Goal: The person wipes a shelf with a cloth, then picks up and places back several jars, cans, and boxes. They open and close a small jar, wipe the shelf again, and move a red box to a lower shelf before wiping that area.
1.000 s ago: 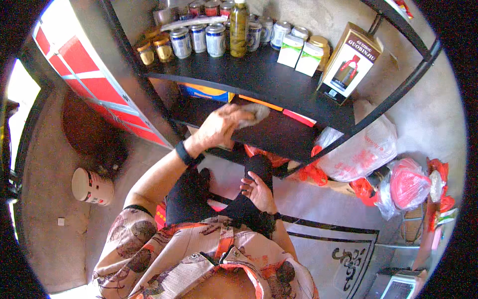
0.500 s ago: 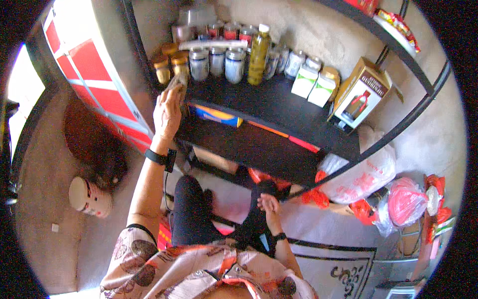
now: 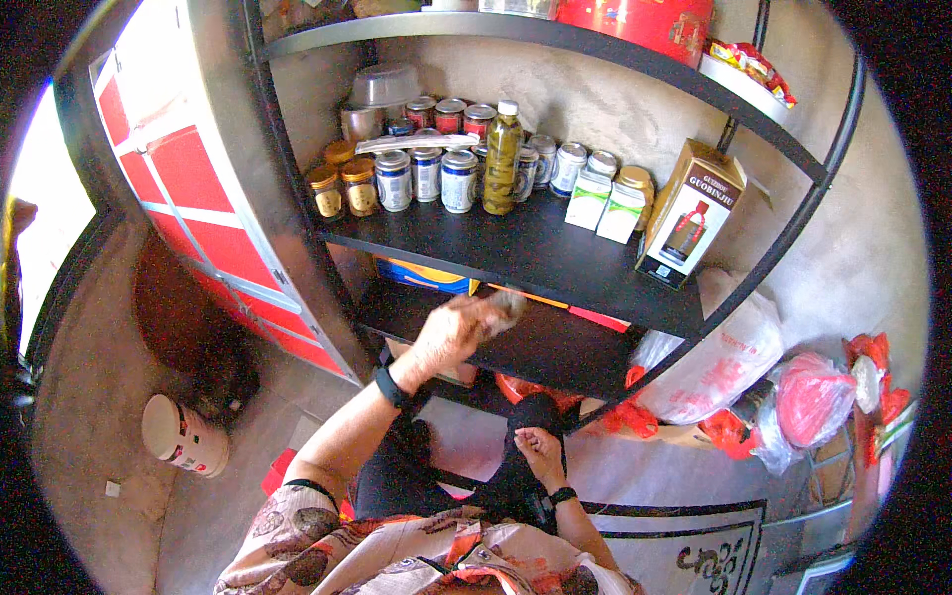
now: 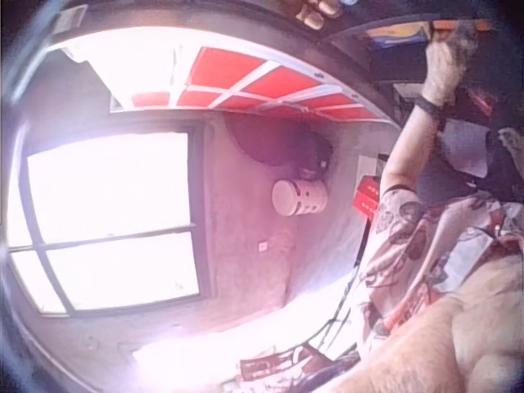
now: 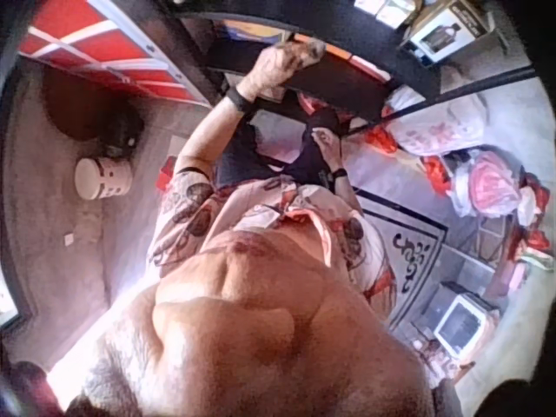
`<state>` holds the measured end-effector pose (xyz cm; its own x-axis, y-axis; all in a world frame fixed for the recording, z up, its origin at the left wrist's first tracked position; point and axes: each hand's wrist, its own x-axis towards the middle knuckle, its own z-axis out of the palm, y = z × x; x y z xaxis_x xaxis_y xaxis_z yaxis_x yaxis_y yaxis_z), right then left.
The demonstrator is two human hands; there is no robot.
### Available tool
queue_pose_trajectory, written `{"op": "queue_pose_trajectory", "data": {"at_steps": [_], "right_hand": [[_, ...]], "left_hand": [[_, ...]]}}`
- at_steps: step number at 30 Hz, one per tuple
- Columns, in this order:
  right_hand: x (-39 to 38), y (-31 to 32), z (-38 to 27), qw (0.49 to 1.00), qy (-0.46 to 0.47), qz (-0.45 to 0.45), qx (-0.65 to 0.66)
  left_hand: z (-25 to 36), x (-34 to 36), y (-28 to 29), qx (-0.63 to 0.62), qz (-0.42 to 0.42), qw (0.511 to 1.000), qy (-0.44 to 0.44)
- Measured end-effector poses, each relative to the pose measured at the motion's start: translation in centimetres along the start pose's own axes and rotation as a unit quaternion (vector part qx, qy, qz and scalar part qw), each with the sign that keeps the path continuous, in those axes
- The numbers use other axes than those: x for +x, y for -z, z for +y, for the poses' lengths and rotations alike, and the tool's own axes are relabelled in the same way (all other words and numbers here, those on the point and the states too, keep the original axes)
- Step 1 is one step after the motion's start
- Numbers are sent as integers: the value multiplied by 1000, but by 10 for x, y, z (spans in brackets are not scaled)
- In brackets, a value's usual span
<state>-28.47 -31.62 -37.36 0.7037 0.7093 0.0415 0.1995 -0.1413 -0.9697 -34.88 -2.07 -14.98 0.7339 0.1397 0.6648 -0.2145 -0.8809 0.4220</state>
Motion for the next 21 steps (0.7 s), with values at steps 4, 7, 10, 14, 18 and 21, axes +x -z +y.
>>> {"op": "queue_pose_trajectory", "data": {"at_steps": [4,7,10,14,18,21], "right_hand": [[-15,8,-5,999,-11,36,-29],[-25,14,-9,997,-5,65,-43],[-31,19,-11,996,-6,78,-40],[-37,20,-12,995,-7,88,-41],[-46,21,-13,993,-13,104,-52],[-47,18,-27,993,-18,77,-91]], "left_hand": [[-1,-42,-21,-142,-81,955,248],[-27,-73,-32,-342,9,879,333],[-51,-103,-33,-411,88,809,411],[-56,-150,-18,-660,68,666,342],[-47,-186,-18,-671,98,578,454],[-48,-207,-28,-707,129,458,523]]}}
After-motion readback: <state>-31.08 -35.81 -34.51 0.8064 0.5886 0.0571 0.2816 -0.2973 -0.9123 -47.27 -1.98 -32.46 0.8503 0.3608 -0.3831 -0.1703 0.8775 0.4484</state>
